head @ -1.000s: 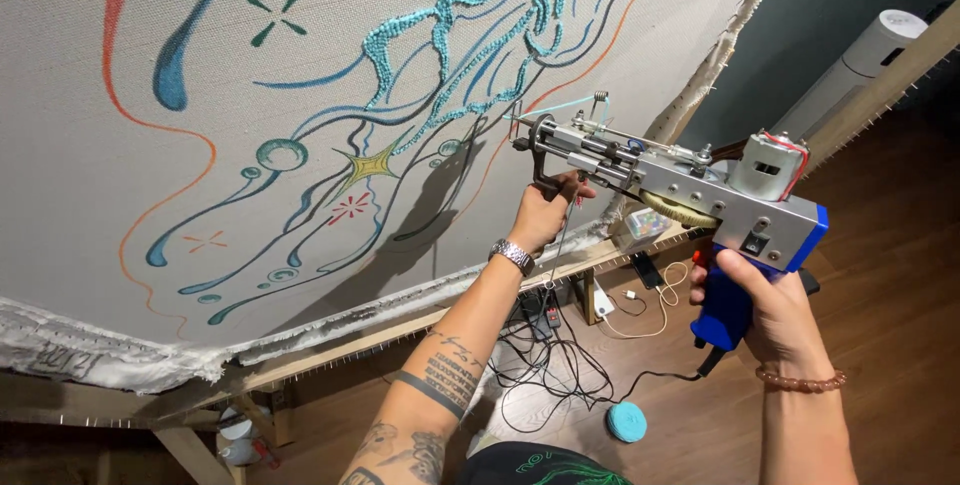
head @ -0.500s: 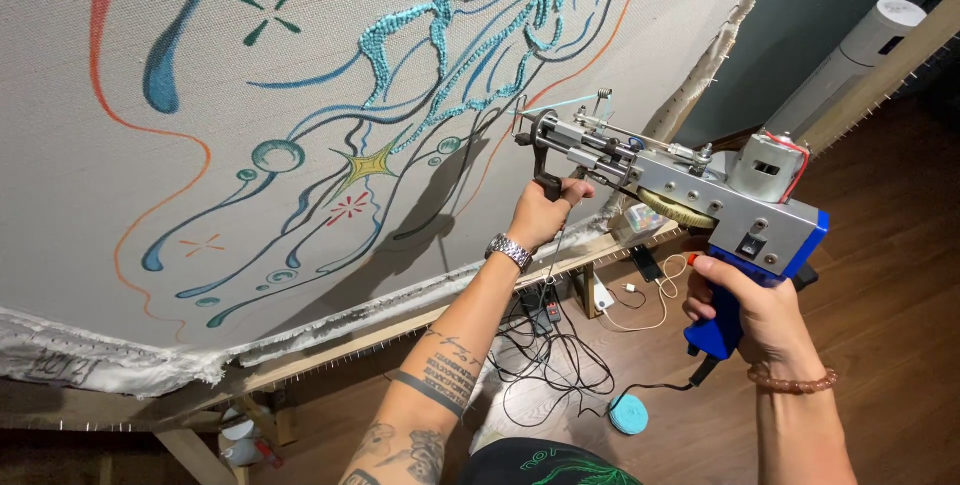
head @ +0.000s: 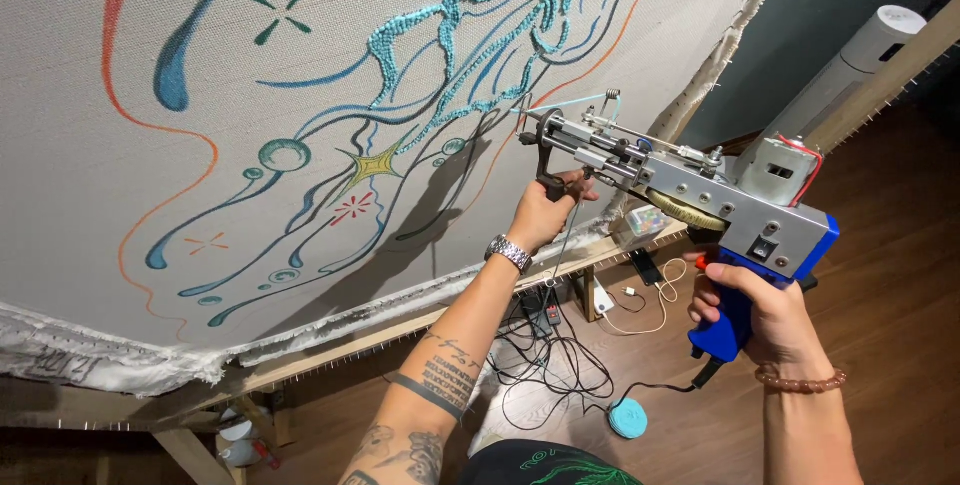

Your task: Using a tufting gun to apply yarn to a canvas on a frame to create a rug.

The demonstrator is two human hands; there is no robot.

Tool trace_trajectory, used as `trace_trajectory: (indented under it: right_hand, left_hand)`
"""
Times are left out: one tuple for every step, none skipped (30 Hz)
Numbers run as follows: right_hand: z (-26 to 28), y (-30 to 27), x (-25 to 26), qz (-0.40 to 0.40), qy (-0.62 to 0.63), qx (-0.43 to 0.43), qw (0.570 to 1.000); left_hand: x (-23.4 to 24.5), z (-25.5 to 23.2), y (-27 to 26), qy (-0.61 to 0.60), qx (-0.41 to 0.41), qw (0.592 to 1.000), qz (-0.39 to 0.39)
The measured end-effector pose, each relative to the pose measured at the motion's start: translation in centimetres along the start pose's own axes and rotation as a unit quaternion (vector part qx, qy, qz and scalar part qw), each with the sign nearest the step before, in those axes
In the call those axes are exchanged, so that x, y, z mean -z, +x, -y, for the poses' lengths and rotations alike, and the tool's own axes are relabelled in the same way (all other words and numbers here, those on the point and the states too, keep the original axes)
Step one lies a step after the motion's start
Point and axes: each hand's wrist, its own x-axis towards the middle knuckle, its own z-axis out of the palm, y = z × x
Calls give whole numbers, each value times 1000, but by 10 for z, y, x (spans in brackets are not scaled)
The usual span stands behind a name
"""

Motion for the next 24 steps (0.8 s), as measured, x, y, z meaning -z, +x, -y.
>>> trace_trajectory:
  right_hand:
    - [-2,1,4,-1,10,7,1000]
    - [0,1,3,-1,10,8,1000]
    - [3,1,1,5,3,-2,1000]
    - [5,0,0,11,-3,-12,1000]
    - [3,1,2,11,-3,-12,1000]
    - [2,2,5,2,1,-5,1000]
    - [0,2,7,-7,6,1,1000]
    - [0,3,8,-7,6,1,1000]
    - [-1,3,9,-5,10,0,1000]
    - [-1,4,10,-2,14,0,1000]
    - [-2,4,10,-1,14,0,1000]
    - [-2,5,10,4,15,12,1000]
    - [-3,5,10,8,15,23,1000]
    - [-2,4,9,9,15,23,1000]
    - [-1,4,9,11,22,24,999]
    - [0,3,8,13,29,24,999]
    - [0,2,8,13,29,24,999]
    - [1,2,7,11,31,24,999]
    - [2,2,7,9,32,25,999]
    - [2,2,7,9,32,26,999]
    - [2,2,7,10,32,25,999]
    - [2,2,7,11,32,23,999]
    - [2,2,6,10,32,24,999]
    - [2,2,5,-1,32,20,999]
  left_hand:
    - [0,-1,0,13,8,1000,-5]
    - [-1,-2,0,12,7,1000,-4]
    - [-2,-3,1,2,17,1000,-7]
    - [-2,-3,1,-9,27,1000,-9]
    - [-2,-2,1,-9,27,1000,-9]
    - [-1,0,1,-6,17,1000,-6]
    - [-1,1,1,-2,8,1000,-3]
    - [-1,-2,0,-3,8,1000,-3]
    - [-2,-5,-1,13,11,1000,-6]
    - [-1,-8,-1,29,14,999,-9]
    - [-1,-6,0,30,13,999,-10]
    - [-2,-4,1,4,10,1000,4]
    - [-2,-2,2,-22,7,1000,18]
    - [-2,-3,2,-22,7,1000,17]
    - [-3,-4,2,-14,3,1000,17]
    - [-3,-4,1,-5,0,1000,18]
    - [-3,-10,-1,-5,0,1000,17]
    - [-3,-17,-3,26,20,999,14]
    - [-3,-23,-5,57,40,997,11]
    - [-3,-24,-5,58,39,998,11]
    - [-3,-25,-5,66,45,997,15]
    - [-3,-25,-5,75,52,996,19]
    - [-3,-24,-3,75,52,996,19]
    - [-3,-23,-2,53,53,997,13]
